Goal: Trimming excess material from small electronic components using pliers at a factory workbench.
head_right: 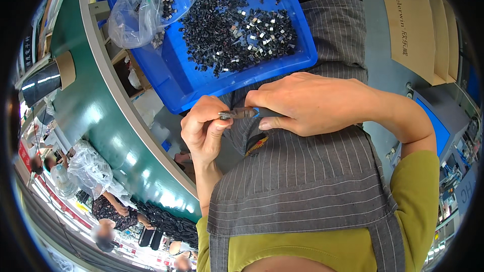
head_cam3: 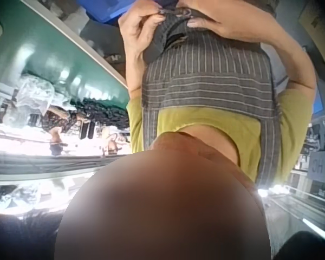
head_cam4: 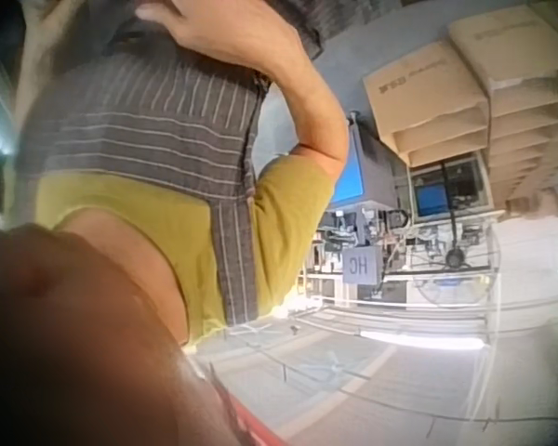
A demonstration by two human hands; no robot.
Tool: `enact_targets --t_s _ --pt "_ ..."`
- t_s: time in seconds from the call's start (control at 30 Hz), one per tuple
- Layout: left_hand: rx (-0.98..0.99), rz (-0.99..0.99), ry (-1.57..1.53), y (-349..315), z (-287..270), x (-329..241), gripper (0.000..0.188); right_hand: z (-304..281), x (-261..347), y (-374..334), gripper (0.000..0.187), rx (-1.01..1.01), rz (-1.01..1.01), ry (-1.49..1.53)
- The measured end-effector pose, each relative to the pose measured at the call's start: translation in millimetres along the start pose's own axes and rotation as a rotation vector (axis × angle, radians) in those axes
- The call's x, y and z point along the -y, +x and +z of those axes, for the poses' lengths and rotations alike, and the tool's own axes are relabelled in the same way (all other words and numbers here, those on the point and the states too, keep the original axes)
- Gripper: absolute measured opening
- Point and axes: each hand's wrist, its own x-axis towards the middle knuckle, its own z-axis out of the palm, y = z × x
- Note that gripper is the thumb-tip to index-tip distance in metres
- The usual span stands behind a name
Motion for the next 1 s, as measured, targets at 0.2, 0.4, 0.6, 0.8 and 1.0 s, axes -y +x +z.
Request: enact_targets --t_s 0.2,0.4,0.6,0.8,1.0 --pt "0.079 -0.179 -0.156 0.5 -1.6 -1.4 0.014 -3.8 0.9 0.2 0.033 0.074 0.040 -0.002" --pt "0.064 -0.356 -0.418 2.2 0.1 -3.8 0.012 -0.4 -1.0 1.0 0.034 0.059 0.081 0.062" --pt "0.034 -0.355 -0.422 1.7 1.9 -4.8 0.012 -2.6 4.4 1.9 0.035 0.060 0.136 0.040" --pt "-0.054 -0.006 0.182 5.3 8.2 -6.3 0.014 -2.7 5.7 -1.0 0.036 -0.001 0.134 0.076" --pt "-0.052 0.245 0.556 11.2 7.4 -8.5 0.020 -1.9 10.6 -3.1 0.037 -0.015 0.148 0.148"
